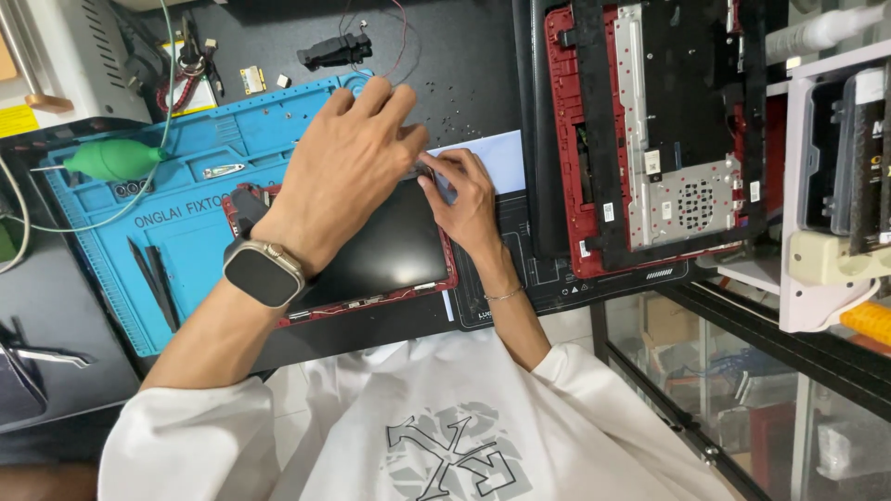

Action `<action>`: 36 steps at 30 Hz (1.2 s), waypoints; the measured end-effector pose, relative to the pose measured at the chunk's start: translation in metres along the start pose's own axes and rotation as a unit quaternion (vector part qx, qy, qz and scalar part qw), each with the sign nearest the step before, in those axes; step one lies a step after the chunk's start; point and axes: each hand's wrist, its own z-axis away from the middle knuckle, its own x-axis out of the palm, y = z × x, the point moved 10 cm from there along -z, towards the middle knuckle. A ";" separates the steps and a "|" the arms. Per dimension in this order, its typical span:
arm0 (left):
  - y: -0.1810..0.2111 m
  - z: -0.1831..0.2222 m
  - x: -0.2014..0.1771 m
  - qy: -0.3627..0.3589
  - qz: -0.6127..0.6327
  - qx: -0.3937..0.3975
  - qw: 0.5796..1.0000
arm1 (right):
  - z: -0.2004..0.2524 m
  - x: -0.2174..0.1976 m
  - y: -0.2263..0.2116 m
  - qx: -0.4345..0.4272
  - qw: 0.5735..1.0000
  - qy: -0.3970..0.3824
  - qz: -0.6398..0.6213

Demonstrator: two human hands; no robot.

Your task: The person repairs a disassembled red laptop display on a blue silicone mat. They use a screwdriver and spudger to work on the screen bezel, then route and connect a thin ribbon cable along the bottom edge of the screen, pressing the connector into place with both hands.

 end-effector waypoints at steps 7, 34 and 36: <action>0.009 -0.012 0.005 -0.025 -0.041 0.036 0.998 | 0.001 0.001 0.003 -0.010 1.000 0.009 0.017; -0.001 -0.002 -0.001 -0.008 0.017 0.024 1.000 | -0.001 -0.005 -0.009 -0.024 1.000 0.010 0.010; 0.000 -0.002 -0.001 -0.013 0.013 0.024 1.000 | -0.002 -0.001 0.000 0.027 1.000 -0.011 -0.008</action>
